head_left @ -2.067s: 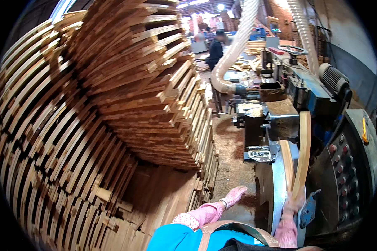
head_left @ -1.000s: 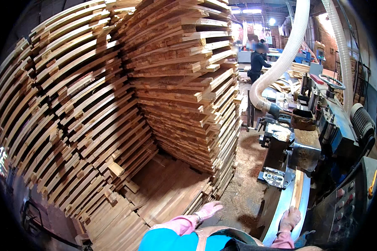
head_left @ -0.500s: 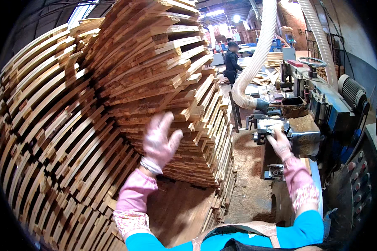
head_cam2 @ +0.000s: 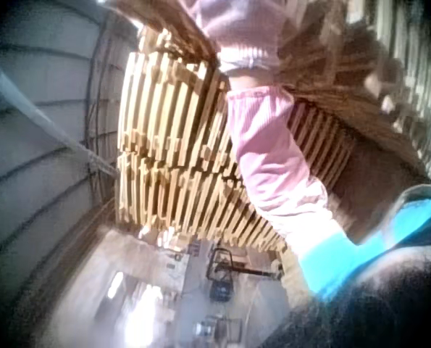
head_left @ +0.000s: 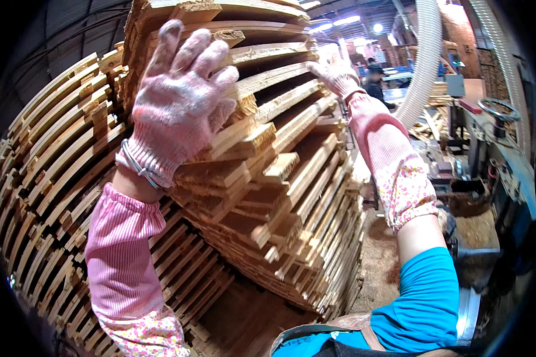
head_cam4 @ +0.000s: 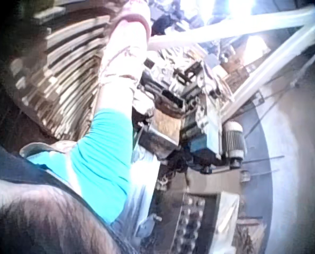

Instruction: The person feeds wooden planks into a planer machine to smooth their surfaces. They handle the planks one at a time, guiding them through the machine and stacking the finished pieces on a growing pile to the left.

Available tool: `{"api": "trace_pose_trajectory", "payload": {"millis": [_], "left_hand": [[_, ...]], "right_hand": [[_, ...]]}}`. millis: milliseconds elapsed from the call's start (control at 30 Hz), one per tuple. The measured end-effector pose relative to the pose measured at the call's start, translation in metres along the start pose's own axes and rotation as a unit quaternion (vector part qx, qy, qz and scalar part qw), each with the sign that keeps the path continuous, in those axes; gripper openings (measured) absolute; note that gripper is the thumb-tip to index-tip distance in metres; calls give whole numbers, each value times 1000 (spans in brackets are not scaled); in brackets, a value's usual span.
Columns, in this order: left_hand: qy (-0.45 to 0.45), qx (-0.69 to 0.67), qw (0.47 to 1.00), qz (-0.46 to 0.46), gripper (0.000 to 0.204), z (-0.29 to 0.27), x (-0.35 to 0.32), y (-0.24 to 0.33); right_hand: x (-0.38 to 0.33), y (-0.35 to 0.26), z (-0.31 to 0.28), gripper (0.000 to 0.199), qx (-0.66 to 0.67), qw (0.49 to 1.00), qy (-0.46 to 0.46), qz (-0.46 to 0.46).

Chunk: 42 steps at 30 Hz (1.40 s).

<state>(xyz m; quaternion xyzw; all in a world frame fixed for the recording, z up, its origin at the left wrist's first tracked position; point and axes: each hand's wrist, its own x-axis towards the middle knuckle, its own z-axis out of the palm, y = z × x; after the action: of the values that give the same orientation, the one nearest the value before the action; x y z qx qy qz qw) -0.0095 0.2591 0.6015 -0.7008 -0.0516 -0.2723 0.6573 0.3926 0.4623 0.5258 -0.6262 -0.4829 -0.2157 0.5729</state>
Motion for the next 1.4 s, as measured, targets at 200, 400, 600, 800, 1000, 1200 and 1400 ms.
{"api": "trace_pose_trajectory", "payload": {"millis": [200, 400, 600, 800, 1000, 1200, 1400], "left_hand": [[-119, 67, 990, 22, 28, 24, 19, -2], [-224, 63, 972, 26, 31, 9, 31, -6], [-85, -70, 993, 29, 44, 16, 3, -27], [-158, -40, 985, 48, 71, -59, -31, -57], [-139, 34, 989, 43, 44, -62, -41, -48], [-159, 59, 986, 8, 39, -95, -82, -64], [-89, 45, 995, 20, 32, -127, -142, -92]], "right_hand": [[50, -3, 43, 90, 228, 971, -65, 26], [70, 19, 85, 80, 264, 963, 8, -50], [88, 52, 87, 86, 318, 943, 49, -88], [-6, -49, 21, 82, 432, 897, 55, -75], [-3, -35, -17, 76, 338, 926, 96, -141], [-29, -63, -34, 61, 408, 894, 106, -150], [-103, -136, -108, 66, 404, 894, 122, -151]]}}
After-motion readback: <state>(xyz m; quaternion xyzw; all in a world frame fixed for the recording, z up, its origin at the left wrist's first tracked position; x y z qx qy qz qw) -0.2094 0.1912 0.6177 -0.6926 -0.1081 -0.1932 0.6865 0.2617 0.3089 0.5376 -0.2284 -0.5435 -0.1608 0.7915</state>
